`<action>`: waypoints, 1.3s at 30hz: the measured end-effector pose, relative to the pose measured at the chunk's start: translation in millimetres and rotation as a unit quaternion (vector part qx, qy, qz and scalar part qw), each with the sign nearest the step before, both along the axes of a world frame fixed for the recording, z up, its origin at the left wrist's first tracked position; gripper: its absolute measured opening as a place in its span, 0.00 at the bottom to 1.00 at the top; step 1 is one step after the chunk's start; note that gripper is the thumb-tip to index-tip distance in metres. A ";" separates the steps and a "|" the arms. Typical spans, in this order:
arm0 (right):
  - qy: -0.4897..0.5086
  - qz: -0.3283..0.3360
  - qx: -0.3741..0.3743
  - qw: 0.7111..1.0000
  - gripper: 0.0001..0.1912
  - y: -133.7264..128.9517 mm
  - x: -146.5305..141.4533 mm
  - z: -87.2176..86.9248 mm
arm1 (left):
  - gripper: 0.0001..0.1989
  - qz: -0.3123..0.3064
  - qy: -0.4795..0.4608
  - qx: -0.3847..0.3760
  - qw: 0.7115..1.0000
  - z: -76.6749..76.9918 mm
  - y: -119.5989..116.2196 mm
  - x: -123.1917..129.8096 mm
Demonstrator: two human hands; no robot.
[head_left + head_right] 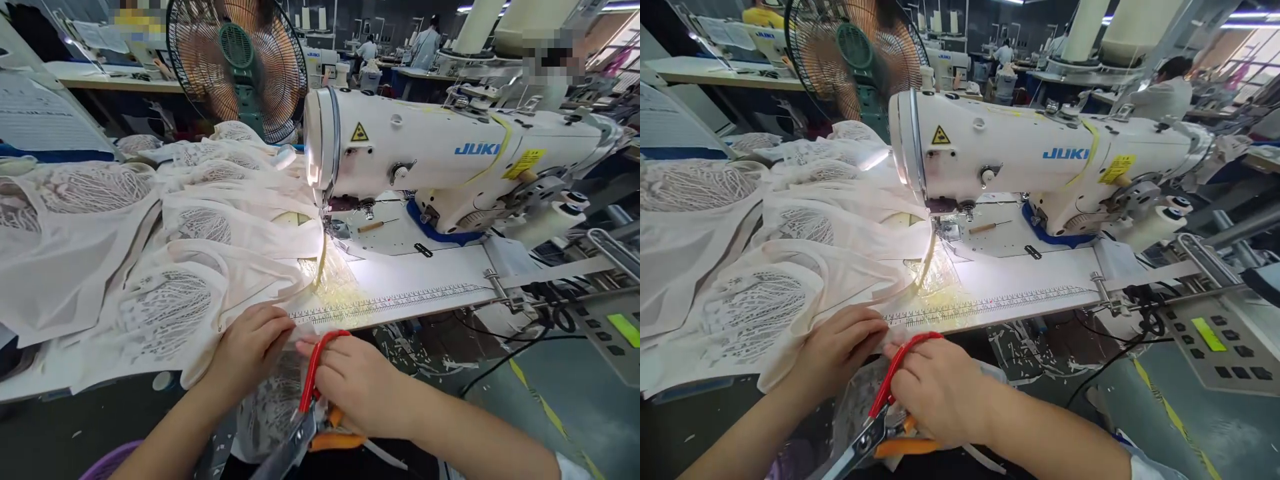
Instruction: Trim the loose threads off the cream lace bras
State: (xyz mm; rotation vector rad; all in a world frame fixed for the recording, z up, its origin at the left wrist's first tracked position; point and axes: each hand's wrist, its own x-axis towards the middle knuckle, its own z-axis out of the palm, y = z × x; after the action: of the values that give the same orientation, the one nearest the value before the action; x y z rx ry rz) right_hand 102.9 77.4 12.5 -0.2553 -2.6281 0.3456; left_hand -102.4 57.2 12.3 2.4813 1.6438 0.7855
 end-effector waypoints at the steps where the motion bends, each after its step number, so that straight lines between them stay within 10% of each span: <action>1: -0.014 -0.013 0.015 1.000 0.13 2.6 -2.7 -1.8 | 0.09 0.001 0.009 0.007 1.000 -0.6 -0.3 -0.6; 9: -0.028 -0.043 0.054 0.997 0.15 8.3 -4.4 -7.2 | 0.11 -0.041 0.110 0.102 0.988 -7.6 -15.0 -22.7; 39: -0.012 -0.075 -0.027 0.997 0.20 1.6 -12.8 -7.8 | 0.13 -0.048 0.094 0.056 0.993 -6.2 -22.1 -37.0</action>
State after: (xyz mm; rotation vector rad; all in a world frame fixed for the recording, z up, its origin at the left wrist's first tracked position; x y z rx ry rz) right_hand 90.1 79.0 4.7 -0.4757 -2.6062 0.3634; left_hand -139.4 35.1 6.1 2.7659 1.5594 0.6699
